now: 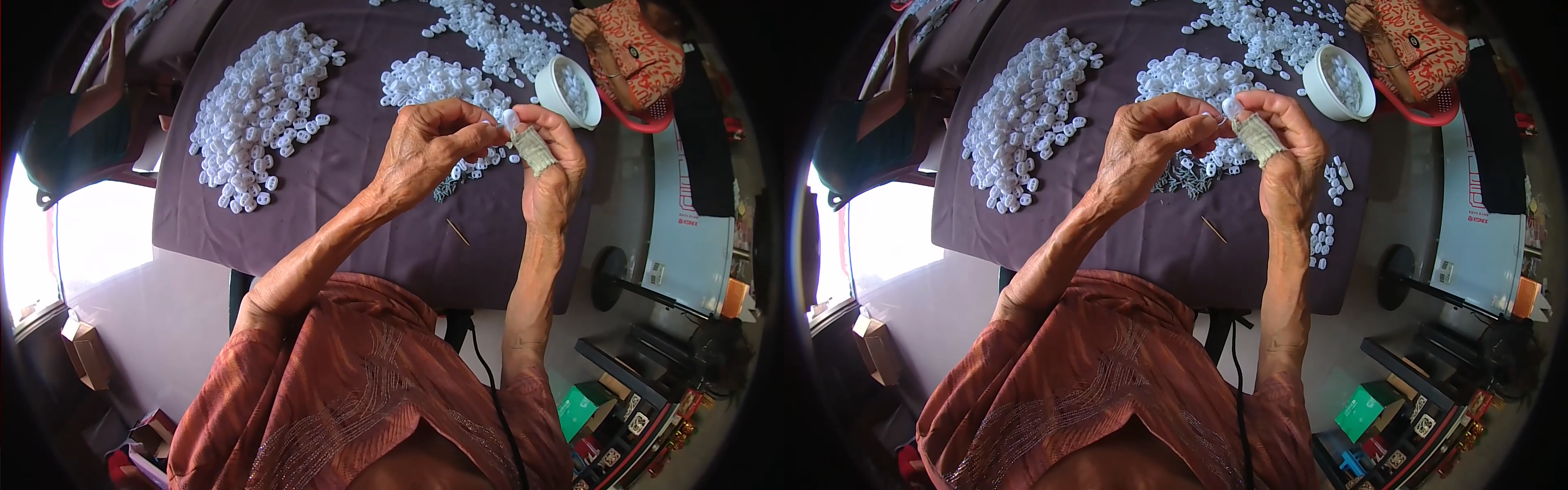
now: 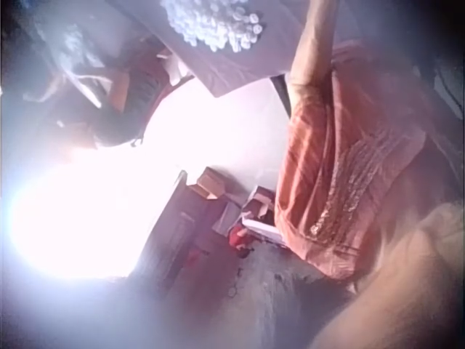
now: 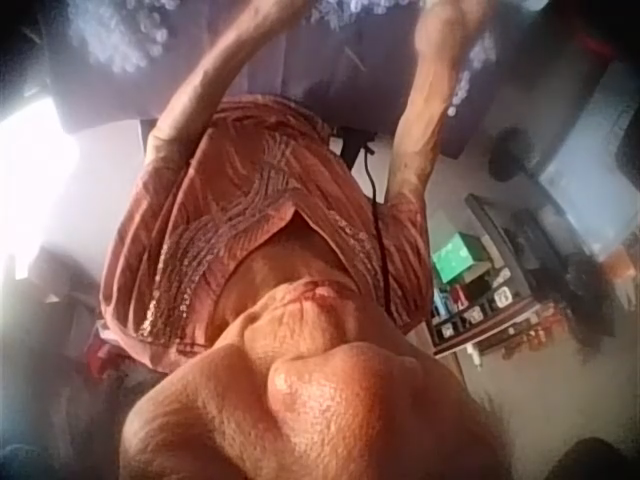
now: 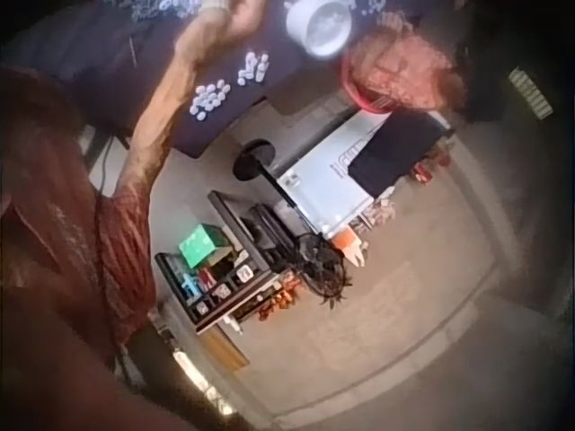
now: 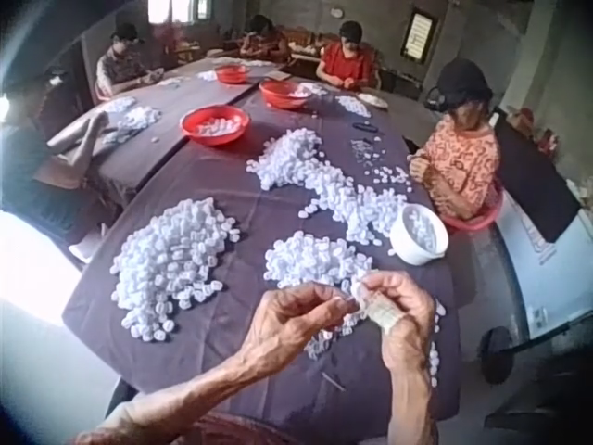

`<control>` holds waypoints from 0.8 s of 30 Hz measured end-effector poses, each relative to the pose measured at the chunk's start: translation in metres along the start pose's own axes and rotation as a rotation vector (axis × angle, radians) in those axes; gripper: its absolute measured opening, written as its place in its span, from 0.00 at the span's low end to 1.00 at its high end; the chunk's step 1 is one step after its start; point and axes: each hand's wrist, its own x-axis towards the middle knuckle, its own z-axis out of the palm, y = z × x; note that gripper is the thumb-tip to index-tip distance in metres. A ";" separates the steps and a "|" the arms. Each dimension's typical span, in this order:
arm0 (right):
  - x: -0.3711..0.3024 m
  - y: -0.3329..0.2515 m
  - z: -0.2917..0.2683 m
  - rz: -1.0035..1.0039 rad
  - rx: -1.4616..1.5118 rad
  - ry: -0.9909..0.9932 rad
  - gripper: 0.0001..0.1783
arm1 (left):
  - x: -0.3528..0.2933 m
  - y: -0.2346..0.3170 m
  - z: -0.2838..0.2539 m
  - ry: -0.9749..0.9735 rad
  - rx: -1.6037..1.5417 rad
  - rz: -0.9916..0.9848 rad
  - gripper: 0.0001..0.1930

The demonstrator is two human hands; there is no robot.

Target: The person assembles plastic cord locks by hand, picking up the toggle casings and inserting small components into them.

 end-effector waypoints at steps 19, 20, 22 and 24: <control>-0.003 -0.001 0.003 -0.077 -0.199 0.033 0.10 | -0.001 0.001 0.001 0.024 0.085 -0.033 0.12; -0.003 -0.001 0.003 -0.077 -0.199 0.033 0.10 | -0.001 0.001 0.001 0.025 0.085 -0.033 0.12; -0.003 -0.001 0.004 -0.095 -0.227 0.037 0.10 | -0.001 0.001 0.001 0.036 0.086 -0.034 0.12; -0.003 -0.002 0.005 -0.098 -0.257 0.047 0.10 | -0.001 -0.001 0.001 0.035 0.069 -0.029 0.12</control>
